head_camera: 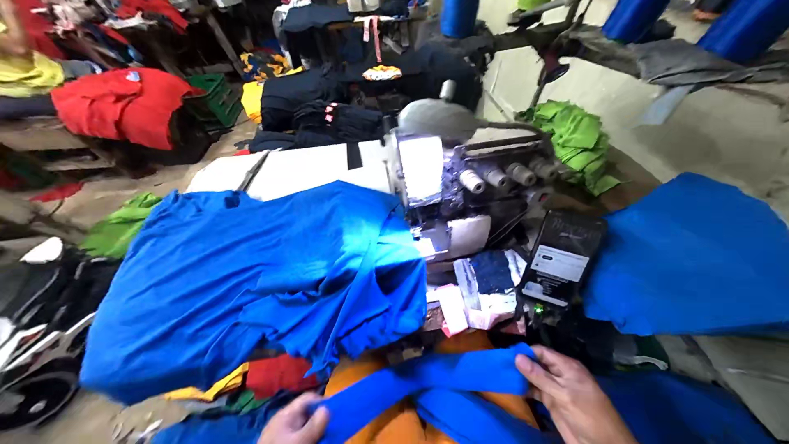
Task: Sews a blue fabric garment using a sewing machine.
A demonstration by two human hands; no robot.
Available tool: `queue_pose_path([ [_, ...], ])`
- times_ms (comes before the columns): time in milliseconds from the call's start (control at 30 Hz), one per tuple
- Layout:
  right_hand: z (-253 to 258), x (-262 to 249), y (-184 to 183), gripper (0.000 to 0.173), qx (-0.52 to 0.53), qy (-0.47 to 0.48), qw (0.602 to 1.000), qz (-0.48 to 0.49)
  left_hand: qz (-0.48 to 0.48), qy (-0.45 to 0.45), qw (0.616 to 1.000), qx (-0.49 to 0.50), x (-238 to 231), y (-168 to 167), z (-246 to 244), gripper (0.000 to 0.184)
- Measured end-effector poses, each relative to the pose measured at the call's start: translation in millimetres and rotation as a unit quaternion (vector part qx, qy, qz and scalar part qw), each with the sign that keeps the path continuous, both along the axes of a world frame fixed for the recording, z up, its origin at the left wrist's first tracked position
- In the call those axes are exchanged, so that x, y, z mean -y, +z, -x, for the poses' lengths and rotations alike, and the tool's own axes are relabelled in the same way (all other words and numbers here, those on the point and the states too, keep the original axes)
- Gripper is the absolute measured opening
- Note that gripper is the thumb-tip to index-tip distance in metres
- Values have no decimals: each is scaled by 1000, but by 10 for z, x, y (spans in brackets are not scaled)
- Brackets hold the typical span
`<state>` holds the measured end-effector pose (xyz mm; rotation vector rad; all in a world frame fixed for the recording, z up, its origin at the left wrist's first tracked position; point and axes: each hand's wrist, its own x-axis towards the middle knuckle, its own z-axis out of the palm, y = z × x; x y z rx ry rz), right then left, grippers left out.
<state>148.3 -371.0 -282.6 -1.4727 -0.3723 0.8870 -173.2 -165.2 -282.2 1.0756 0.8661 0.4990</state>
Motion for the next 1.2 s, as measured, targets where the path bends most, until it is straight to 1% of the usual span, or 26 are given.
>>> queue_pose_path([
  [67,176,-278,9,16,10,39,996,-75,29,-17,998,44,76,83,-384,4],
  [133,310,-461,30,20,29,85,988,-128,25,-74,991,110,104,90,-641,15],
  [167,358,-520,37,21,42,103,984,-141,23,-93,988,121,117,104,-754,15],
  [267,498,-606,38,20,67,119,982,-133,90,-83,988,98,178,223,-1002,7],
  [333,568,-613,53,20,80,117,983,-120,118,-86,984,105,199,256,-1075,7],
  [433,610,-616,49,21,107,101,982,-114,114,-98,982,118,206,267,-1110,10],
  [533,617,-631,31,20,139,90,980,-115,133,-71,983,109,199,293,-1132,8],
  [667,615,-666,51,22,176,93,974,-109,140,-79,980,121,187,325,-1145,5],
  [800,659,-698,69,23,209,93,969,-94,114,-87,984,110,235,351,-1211,14],
  [867,670,-692,56,29,224,83,968,-82,75,-83,989,95,269,352,-1236,17],
  [900,670,-683,51,29,236,75,966,-78,28,-88,992,86,284,339,-1237,18],
  [933,664,-671,48,26,253,66,962,-79,-41,-90,992,77,294,322,-1235,19],
  [967,655,-658,47,22,276,58,956,-85,-133,-89,985,67,290,299,-1232,20],
  [1033,635,-634,68,20,314,46,943,-104,-314,-73,944,67,204,267,-1243,17],
  [1067,624,-623,89,20,322,41,939,-115,-369,-82,922,89,131,256,-1267,16],
  [1100,616,-611,112,19,322,35,937,-128,-392,-115,905,116,55,236,-1302,17],
  [1133,610,-600,131,18,317,28,937,-142,-383,-162,897,148,-12,195,-1350,22],
  [1200,600,-589,159,15,301,15,939,-166,-294,-240,903,201,-81,28,-1458,32],
])
